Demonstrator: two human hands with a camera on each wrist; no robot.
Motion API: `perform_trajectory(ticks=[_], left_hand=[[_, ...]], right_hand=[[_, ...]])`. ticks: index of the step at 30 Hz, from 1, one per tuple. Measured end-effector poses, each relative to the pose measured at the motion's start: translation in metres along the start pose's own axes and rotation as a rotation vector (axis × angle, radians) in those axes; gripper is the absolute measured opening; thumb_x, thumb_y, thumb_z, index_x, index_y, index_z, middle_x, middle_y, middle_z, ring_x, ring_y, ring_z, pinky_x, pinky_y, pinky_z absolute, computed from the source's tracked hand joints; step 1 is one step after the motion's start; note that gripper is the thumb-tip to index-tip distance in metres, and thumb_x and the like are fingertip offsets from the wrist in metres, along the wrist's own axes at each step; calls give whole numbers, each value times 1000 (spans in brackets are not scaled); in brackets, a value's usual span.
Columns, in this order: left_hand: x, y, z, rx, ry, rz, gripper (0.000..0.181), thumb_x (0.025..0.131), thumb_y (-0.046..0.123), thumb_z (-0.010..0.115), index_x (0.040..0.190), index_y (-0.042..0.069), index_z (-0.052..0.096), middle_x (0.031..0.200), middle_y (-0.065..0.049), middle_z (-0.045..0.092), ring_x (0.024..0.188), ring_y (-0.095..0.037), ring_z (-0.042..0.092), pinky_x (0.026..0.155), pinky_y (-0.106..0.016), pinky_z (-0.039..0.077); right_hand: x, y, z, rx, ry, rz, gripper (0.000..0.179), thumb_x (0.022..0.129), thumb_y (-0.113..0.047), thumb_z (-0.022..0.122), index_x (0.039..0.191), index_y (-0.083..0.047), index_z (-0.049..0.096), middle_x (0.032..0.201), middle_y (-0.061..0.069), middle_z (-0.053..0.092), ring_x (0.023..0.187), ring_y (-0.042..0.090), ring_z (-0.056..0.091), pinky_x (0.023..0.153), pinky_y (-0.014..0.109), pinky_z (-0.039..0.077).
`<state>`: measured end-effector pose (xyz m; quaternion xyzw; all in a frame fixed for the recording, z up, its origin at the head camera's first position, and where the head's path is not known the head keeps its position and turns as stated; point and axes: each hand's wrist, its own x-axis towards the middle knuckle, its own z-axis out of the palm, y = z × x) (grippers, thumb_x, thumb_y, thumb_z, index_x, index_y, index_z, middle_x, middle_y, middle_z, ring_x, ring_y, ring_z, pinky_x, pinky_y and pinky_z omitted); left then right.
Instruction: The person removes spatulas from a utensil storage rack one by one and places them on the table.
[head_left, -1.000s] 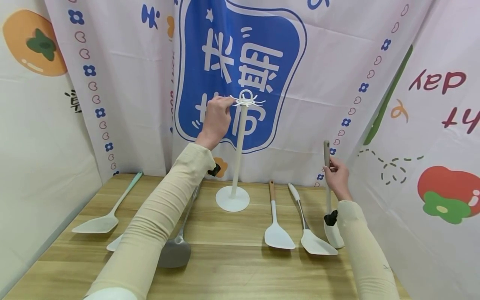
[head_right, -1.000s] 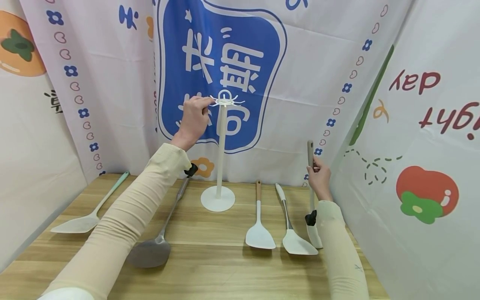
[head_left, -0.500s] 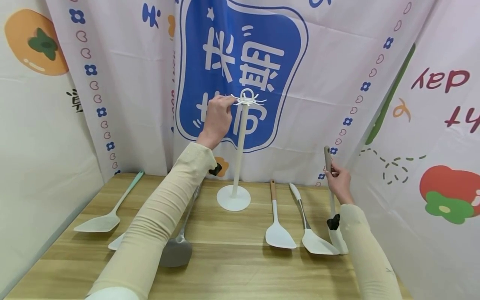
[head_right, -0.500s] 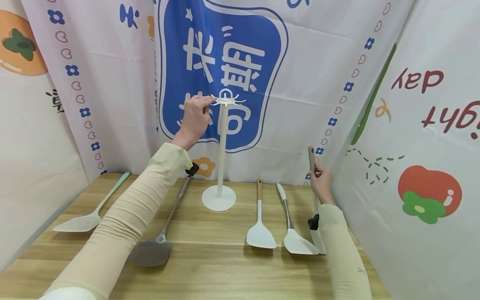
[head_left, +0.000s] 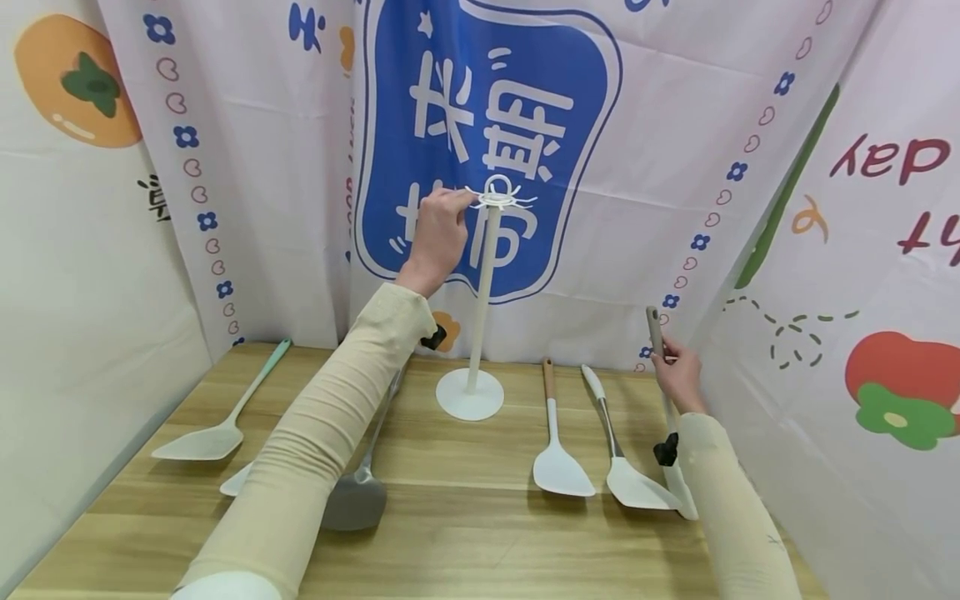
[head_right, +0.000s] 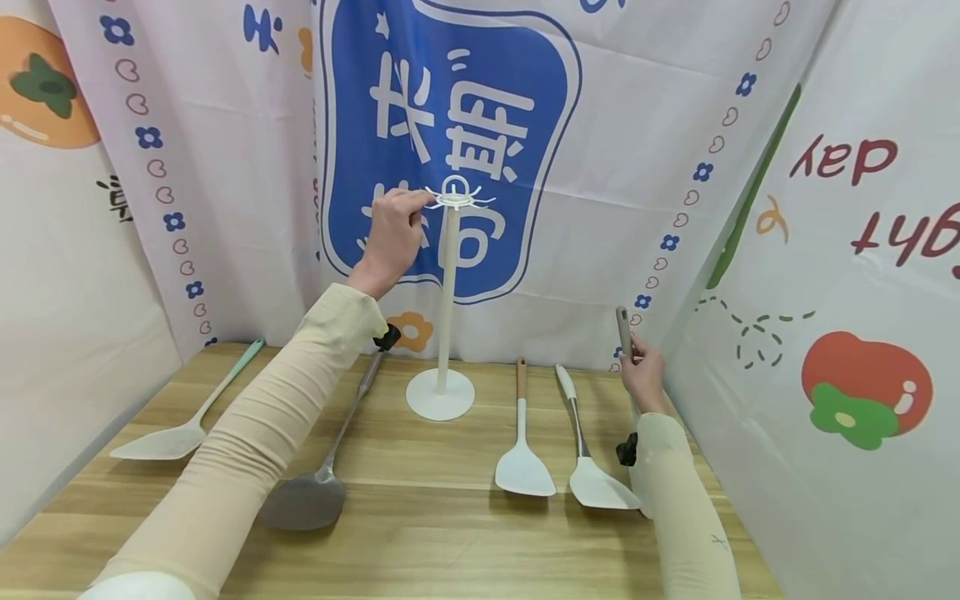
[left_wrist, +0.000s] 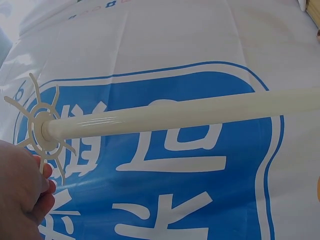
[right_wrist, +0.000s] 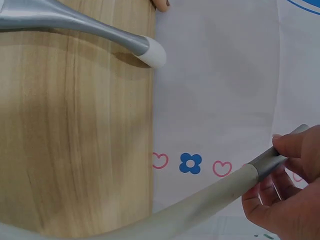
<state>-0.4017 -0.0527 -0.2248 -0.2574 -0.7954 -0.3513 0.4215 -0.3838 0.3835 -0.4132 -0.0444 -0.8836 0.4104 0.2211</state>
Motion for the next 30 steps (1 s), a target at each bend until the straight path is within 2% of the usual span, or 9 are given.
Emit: perform_trajectory(ticks=[4, 8, 16, 24, 30], left_hand=[[0, 0, 0, -3, 0, -5, 28, 102, -8, 51, 119, -3, 73, 118, -19, 73, 112, -31, 67, 125, -34, 26], [-1, 1, -1, -6, -1, -9, 29, 101, -9, 51, 119, -3, 72, 118, -18, 73, 112, -31, 67, 125, -34, 25], [-1, 2, -1, 8, -3, -5, 28, 102, -8, 52, 119, -3, 72, 118, -18, 73, 112, -31, 67, 125, -33, 26], [-1, 1, -1, 3, -8, 3, 27, 102, -7, 52, 119, -3, 73, 118, -18, 73, 112, -30, 68, 125, -34, 24], [-1, 1, -1, 5, -3, 5, 27, 101, -8, 52, 118, -3, 73, 118, -18, 73, 112, -31, 68, 125, -33, 26]], right_hand=[[0, 10, 2, -13, -32, 40, 52, 96, 0, 57, 145, 12, 46, 129, 34, 58, 113, 44, 61, 85, 32, 54], [-1, 16, 4, -4, -65, 69, 56, 91, 2, 57, 145, 14, 44, 132, 36, 56, 115, 45, 60, 95, 45, 53], [-1, 19, 9, -28, -126, 100, 56, 91, 3, 60, 143, 17, 44, 132, 37, 55, 117, 46, 57, 99, 51, 53], [-1, 25, 16, -36, -160, 135, 60, 84, 11, 58, 141, 19, 43, 132, 40, 53, 119, 48, 54, 104, 55, 49], [-3, 30, 19, -112, -169, 142, 56, 85, 9, 55, 139, 18, 46, 129, 39, 55, 118, 47, 52, 107, 58, 45]])
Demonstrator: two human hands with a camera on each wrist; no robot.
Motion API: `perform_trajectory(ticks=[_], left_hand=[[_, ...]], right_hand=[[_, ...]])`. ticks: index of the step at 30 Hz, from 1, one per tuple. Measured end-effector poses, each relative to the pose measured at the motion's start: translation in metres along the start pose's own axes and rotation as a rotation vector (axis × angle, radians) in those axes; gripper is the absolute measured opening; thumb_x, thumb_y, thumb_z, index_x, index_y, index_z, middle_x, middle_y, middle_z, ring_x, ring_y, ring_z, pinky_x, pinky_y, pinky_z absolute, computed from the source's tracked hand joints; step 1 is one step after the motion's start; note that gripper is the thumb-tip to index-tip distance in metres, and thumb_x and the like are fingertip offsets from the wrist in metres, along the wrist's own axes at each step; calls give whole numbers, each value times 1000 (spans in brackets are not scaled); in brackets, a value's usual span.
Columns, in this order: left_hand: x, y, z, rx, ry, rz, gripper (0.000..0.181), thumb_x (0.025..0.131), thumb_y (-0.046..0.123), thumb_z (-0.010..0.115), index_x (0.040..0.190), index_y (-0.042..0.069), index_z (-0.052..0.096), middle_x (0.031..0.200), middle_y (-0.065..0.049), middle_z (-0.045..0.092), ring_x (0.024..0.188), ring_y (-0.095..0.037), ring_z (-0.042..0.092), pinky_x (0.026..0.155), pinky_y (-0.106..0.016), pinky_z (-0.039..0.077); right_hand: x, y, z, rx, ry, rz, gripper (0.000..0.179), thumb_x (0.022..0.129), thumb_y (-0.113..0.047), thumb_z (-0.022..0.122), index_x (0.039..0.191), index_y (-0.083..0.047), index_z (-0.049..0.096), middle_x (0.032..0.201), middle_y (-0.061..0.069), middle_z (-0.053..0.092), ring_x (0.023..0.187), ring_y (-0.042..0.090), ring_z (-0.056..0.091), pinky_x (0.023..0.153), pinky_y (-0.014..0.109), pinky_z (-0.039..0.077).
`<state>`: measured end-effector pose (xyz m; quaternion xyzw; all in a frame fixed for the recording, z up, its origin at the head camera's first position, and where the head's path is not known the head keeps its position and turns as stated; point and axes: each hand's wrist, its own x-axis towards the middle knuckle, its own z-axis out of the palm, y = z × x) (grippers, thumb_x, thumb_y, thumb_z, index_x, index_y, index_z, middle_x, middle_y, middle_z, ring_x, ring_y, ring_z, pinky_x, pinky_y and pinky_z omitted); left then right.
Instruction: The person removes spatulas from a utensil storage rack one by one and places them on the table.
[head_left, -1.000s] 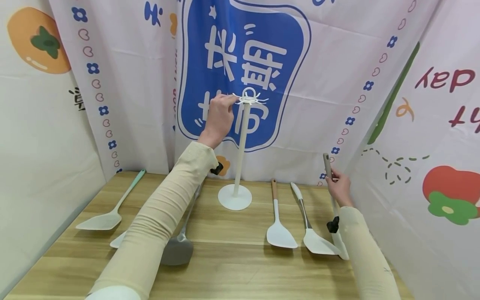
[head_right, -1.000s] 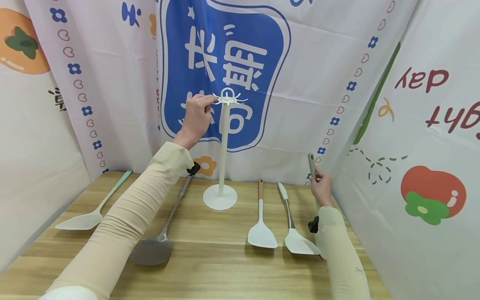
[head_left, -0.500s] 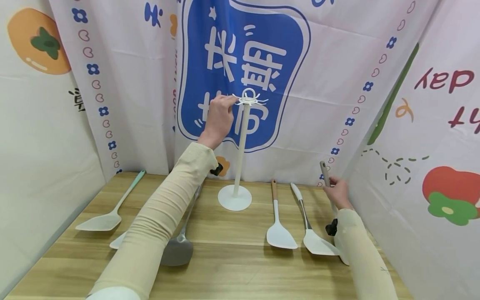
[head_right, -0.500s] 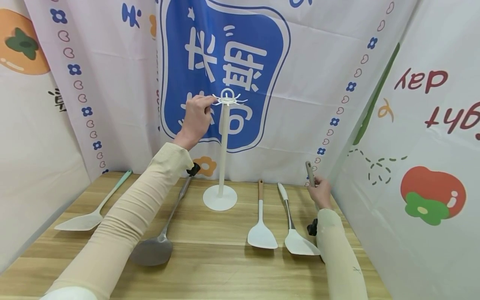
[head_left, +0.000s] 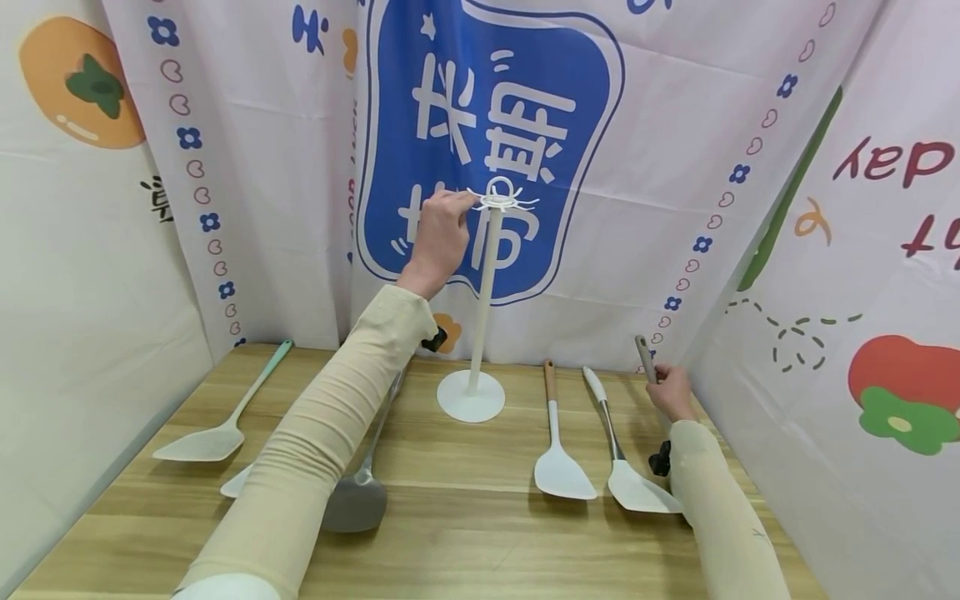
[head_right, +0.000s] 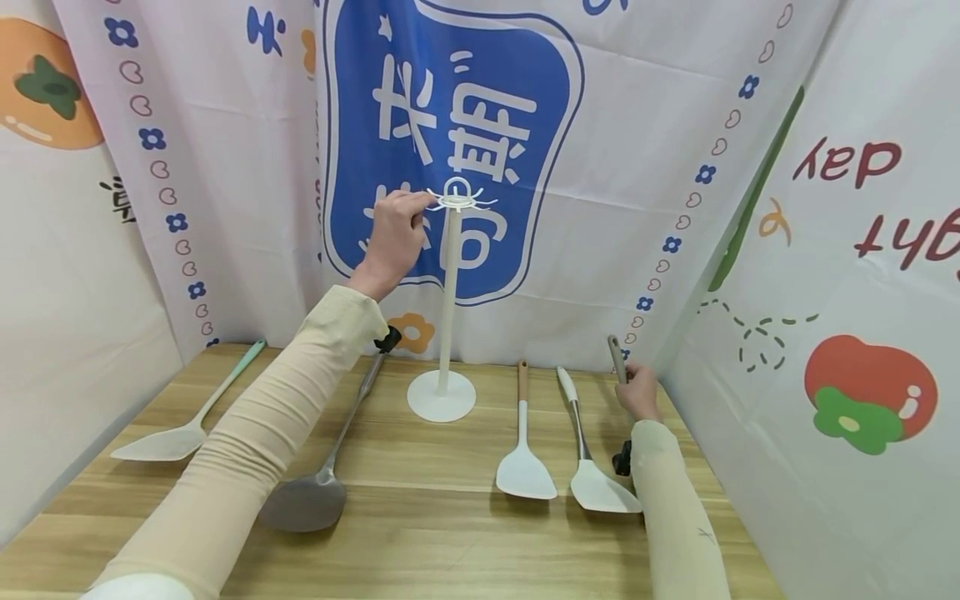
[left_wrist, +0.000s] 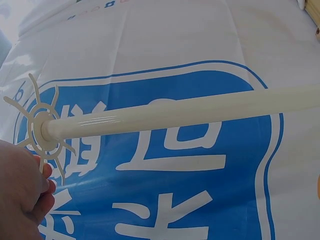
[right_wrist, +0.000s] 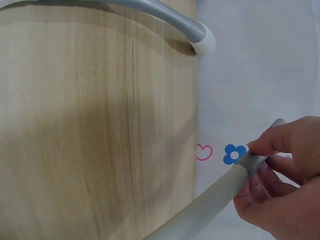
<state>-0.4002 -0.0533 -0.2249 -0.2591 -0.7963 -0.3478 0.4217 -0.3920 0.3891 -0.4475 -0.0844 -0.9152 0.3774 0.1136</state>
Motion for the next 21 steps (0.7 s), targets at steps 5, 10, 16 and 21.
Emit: perform_trajectory(ticks=[5, 10, 16, 21], left_hand=[[1, 0, 0, 0, -1, 9, 28, 101, -8, 52, 119, -3, 73, 119, -18, 73, 113, -30, 67, 124, -33, 28], [1, 0, 0, 0, -4, 10, 28, 102, -8, 51, 120, -3, 72, 120, -18, 73, 114, -30, 67, 124, -33, 27], [0, -1, 0, 4, -1, 8, 28, 102, -8, 52, 120, -3, 72, 119, -18, 73, 113, -30, 67, 124, -33, 29], [0, -1, 1, 6, -1, 9, 28, 101, -9, 52, 119, -3, 72, 120, -18, 73, 113, -30, 67, 123, -32, 31]], right_hand=[[1, 6, 4, -49, -1, -18, 52, 82, 9, 53, 134, 19, 51, 123, 37, 58, 112, 46, 53, 103, 59, 46], [4, 12, 7, -48, -18, -17, 47, 81, 11, 52, 127, 19, 56, 119, 36, 59, 106, 44, 53, 96, 57, 49], [4, 18, 13, -59, -24, 4, 45, 81, 11, 53, 125, 18, 58, 117, 36, 59, 104, 43, 53, 93, 55, 50], [3, 22, 16, -100, -12, -34, 39, 81, 10, 55, 119, 16, 63, 110, 33, 61, 97, 41, 54, 85, 52, 50]])
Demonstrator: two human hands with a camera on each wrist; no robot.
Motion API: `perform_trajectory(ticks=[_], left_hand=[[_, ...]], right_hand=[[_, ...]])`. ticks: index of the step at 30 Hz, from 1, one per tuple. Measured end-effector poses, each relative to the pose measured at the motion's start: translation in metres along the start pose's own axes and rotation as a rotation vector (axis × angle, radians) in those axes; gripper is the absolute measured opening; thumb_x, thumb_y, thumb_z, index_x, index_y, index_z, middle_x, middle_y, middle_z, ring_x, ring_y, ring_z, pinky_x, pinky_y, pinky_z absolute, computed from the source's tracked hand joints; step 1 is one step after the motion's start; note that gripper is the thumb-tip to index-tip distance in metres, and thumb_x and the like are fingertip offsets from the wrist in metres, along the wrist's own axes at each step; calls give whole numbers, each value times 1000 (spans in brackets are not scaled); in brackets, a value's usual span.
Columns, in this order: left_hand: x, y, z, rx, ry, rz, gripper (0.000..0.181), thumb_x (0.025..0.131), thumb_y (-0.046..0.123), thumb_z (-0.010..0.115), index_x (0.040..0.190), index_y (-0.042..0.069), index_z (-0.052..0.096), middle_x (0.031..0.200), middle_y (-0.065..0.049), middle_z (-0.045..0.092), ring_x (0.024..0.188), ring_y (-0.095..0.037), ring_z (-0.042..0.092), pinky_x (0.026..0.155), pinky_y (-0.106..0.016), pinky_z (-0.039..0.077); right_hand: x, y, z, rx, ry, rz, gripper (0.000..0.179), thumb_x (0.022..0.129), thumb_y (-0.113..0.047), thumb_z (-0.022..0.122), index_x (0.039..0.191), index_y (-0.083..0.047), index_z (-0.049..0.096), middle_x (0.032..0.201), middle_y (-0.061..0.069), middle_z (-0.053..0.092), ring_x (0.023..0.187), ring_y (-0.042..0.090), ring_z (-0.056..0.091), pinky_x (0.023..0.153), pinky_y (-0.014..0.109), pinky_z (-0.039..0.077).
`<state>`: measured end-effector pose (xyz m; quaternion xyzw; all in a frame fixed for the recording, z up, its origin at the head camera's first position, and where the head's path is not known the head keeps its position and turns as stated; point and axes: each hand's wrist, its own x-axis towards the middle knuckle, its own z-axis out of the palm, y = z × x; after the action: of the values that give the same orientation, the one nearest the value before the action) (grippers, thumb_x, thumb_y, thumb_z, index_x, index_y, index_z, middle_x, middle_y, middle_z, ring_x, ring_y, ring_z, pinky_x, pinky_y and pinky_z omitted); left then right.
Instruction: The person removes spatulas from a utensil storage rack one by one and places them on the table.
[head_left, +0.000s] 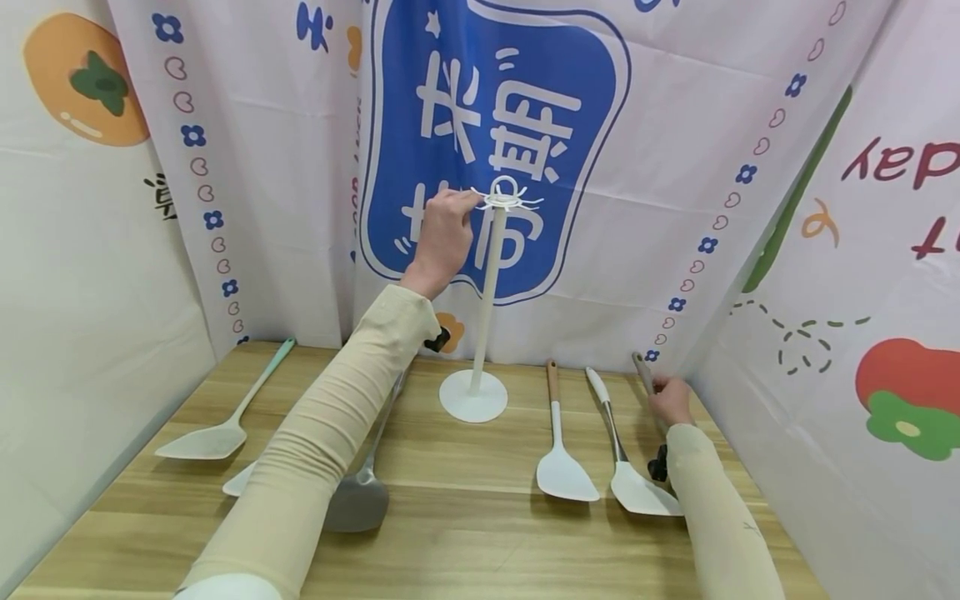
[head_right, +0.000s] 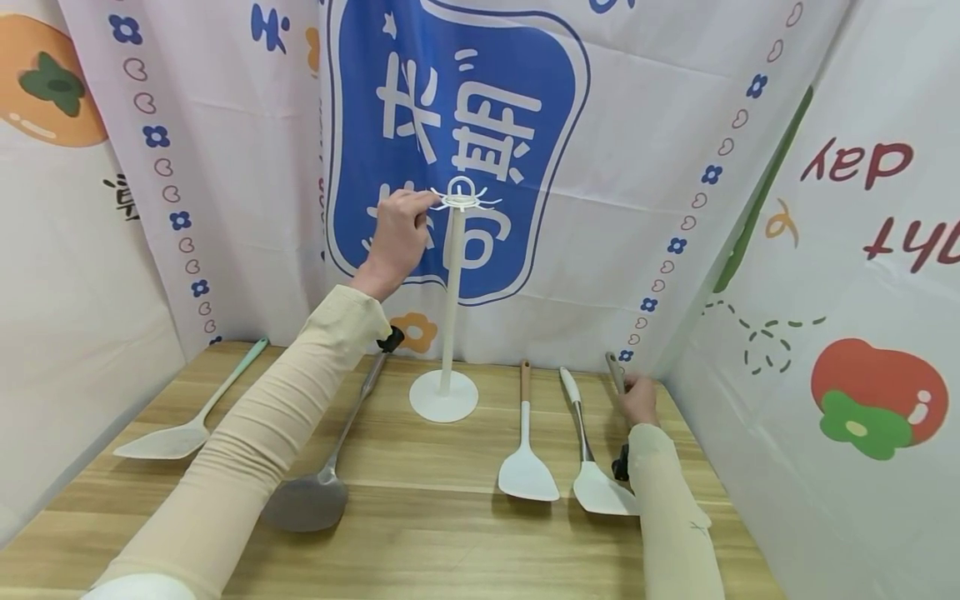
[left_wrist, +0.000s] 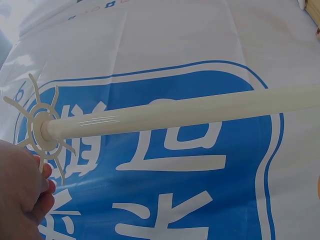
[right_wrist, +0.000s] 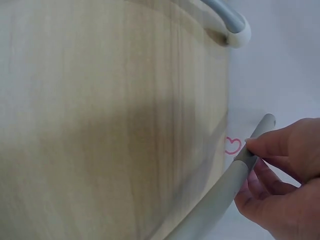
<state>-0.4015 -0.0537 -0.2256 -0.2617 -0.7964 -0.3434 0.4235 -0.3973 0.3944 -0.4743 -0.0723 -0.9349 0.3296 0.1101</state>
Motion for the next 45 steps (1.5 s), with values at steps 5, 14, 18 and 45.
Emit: perform_trajectory(ticks=[5, 14, 18, 45], left_hand=[[0, 2, 0, -1, -2, 2, 28, 101, -9, 52, 119, -3, 72, 120, -18, 73, 113, -30, 67, 123, -29, 29], [-1, 3, 1, -6, -1, 2, 28, 101, -9, 52, 118, -4, 73, 120, -18, 73, 112, -30, 67, 124, -30, 28], [-2, 3, 1, 11, 3, 8, 28, 100, -10, 52, 118, -4, 73, 119, -18, 73, 111, -31, 67, 119, -31, 37], [-2, -16, 1, -42, -1, -29, 30, 99, -10, 55, 122, -1, 72, 127, -15, 71, 126, -30, 62, 123, -33, 32]], right_hand=[[-2, 5, 1, 0, -16, 10, 41, 79, 10, 57, 119, 18, 61, 114, 36, 59, 104, 45, 54, 94, 57, 49], [-6, 13, 4, -12, -49, 36, 45, 81, 8, 58, 124, 21, 59, 119, 39, 61, 109, 48, 57, 102, 59, 48], [-7, 16, 6, -44, -34, 19, 43, 80, 7, 58, 120, 22, 61, 116, 39, 63, 110, 50, 58, 101, 59, 48], [-1, 6, 10, -82, -128, 148, 52, 93, -10, 51, 132, 24, 47, 135, 42, 49, 125, 53, 50, 109, 59, 44]])
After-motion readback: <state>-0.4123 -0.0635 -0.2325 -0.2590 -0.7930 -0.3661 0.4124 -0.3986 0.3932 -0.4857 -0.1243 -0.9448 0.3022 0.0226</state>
